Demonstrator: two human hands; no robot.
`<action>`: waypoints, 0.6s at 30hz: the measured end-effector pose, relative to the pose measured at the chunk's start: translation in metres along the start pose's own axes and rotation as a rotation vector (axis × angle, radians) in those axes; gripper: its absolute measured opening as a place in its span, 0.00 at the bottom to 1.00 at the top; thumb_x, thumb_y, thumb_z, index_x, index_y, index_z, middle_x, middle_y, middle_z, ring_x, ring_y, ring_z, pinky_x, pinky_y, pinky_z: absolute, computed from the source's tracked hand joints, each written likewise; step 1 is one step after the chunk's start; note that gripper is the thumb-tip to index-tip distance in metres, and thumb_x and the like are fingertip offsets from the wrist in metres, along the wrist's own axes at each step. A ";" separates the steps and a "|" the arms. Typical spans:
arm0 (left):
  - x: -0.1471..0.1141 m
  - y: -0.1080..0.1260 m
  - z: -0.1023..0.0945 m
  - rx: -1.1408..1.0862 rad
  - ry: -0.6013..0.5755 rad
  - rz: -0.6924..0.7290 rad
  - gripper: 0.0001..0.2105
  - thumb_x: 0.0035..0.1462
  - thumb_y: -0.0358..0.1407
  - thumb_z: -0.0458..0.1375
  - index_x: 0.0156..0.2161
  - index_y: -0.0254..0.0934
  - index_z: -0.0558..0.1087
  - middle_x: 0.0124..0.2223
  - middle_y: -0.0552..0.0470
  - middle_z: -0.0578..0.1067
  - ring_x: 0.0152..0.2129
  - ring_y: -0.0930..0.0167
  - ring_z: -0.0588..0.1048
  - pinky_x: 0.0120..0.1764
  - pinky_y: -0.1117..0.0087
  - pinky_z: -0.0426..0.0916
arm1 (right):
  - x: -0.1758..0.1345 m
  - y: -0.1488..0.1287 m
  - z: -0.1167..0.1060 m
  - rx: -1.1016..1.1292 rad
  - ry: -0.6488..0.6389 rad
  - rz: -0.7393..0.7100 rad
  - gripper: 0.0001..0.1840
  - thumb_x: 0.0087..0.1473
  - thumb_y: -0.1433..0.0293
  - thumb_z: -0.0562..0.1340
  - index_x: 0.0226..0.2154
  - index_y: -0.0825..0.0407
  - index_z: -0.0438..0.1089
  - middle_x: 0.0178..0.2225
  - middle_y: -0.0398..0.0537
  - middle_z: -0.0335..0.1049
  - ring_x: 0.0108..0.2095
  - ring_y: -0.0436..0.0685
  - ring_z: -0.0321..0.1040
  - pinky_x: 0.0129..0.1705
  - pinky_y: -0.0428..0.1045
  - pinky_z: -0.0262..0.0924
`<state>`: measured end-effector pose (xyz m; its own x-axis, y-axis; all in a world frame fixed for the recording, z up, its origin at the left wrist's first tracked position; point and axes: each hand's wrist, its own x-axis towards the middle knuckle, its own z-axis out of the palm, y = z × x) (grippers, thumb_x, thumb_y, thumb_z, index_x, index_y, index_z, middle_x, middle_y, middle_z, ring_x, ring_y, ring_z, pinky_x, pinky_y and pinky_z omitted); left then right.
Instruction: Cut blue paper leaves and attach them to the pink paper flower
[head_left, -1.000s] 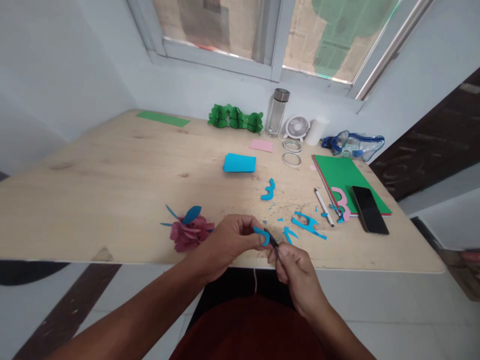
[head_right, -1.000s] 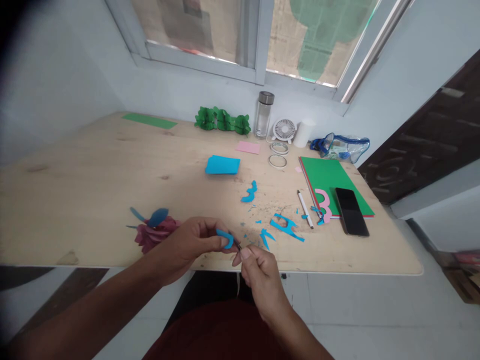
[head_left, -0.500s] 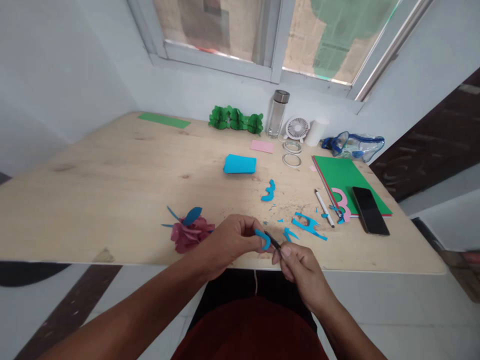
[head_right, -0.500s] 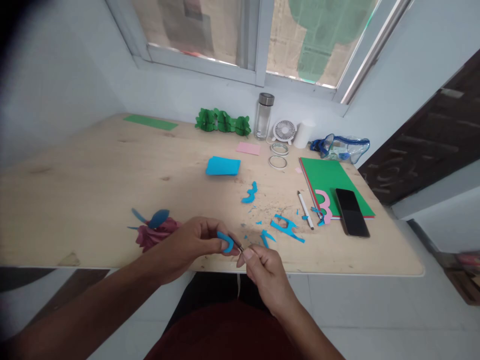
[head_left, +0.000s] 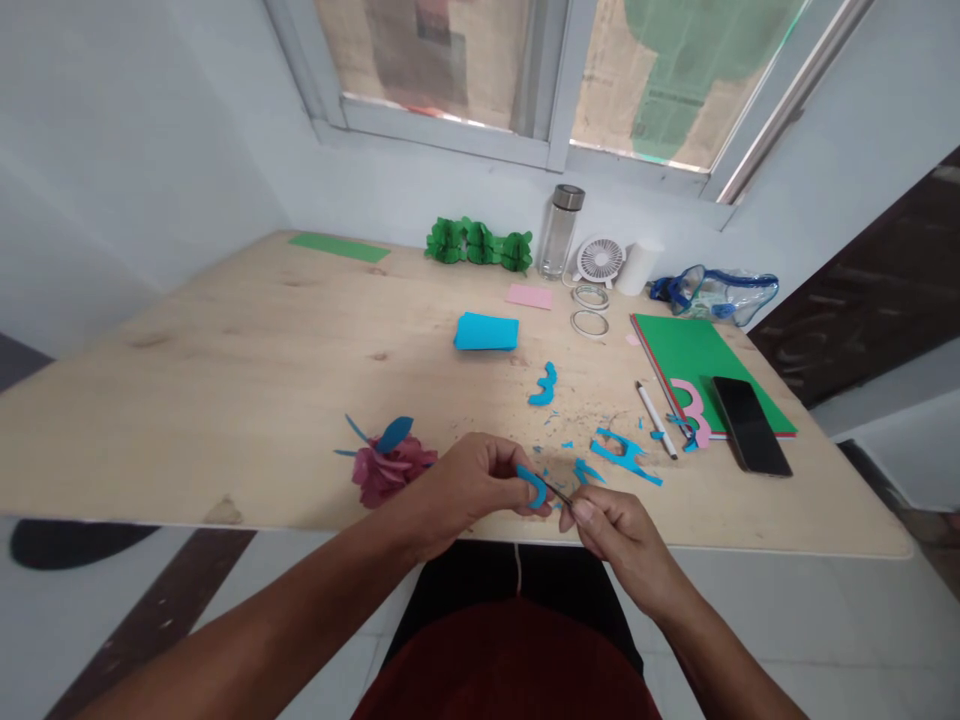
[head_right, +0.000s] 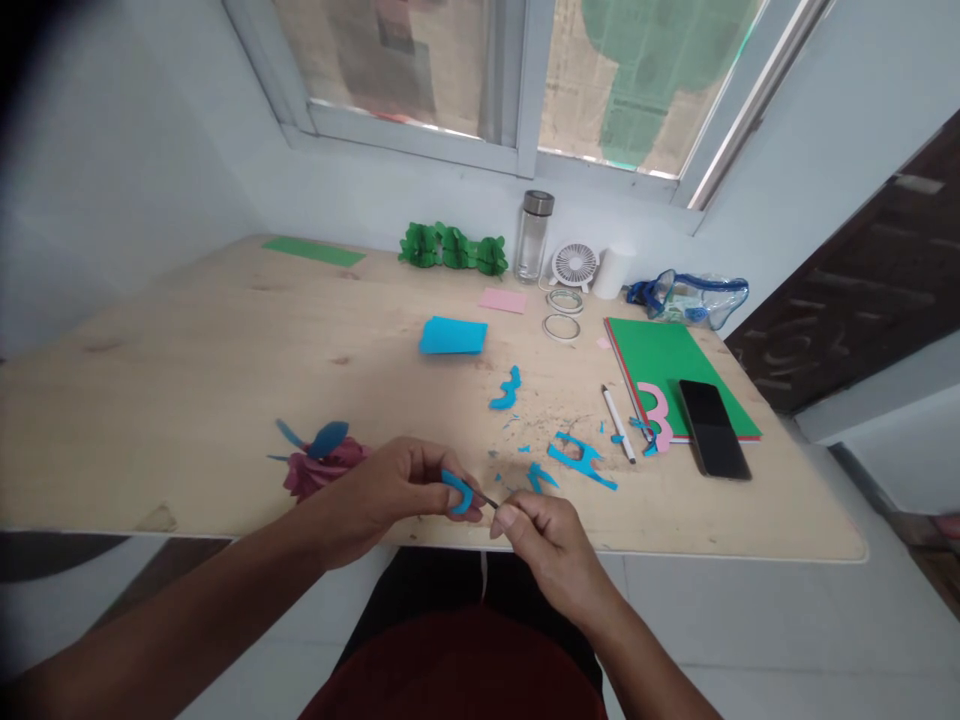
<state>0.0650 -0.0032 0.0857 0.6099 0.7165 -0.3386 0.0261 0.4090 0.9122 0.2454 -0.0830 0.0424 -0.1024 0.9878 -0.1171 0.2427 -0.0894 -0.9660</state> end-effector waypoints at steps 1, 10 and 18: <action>0.000 0.000 0.000 -0.003 -0.005 -0.007 0.01 0.38 0.30 0.64 0.21 0.36 0.76 0.25 0.49 0.79 0.26 0.67 0.77 0.37 0.65 0.70 | 0.000 0.000 0.000 -0.003 -0.001 0.001 0.24 0.57 0.51 0.53 0.25 0.53 0.69 0.17 0.36 0.48 0.19 0.47 0.44 0.23 0.46 0.40; -0.001 0.001 -0.001 -0.006 -0.023 -0.054 0.03 0.37 0.31 0.65 0.22 0.35 0.76 0.25 0.50 0.79 0.28 0.67 0.78 0.39 0.65 0.70 | 0.001 -0.004 -0.001 -0.034 0.001 -0.007 0.23 0.57 0.52 0.54 0.23 0.53 0.67 0.19 0.38 0.51 0.21 0.47 0.45 0.24 0.46 0.41; -0.001 -0.011 0.002 -0.093 0.065 0.011 0.04 0.41 0.33 0.65 0.24 0.34 0.75 0.25 0.51 0.78 0.25 0.71 0.74 0.35 0.70 0.67 | 0.001 0.005 0.009 0.231 0.167 0.049 0.24 0.56 0.51 0.55 0.26 0.54 0.69 0.14 0.34 0.45 0.17 0.46 0.40 0.20 0.45 0.37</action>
<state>0.0653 -0.0092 0.0763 0.5573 0.7551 -0.3454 -0.0562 0.4494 0.8916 0.2382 -0.0837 0.0353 0.0691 0.9871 -0.1441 0.0154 -0.1455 -0.9892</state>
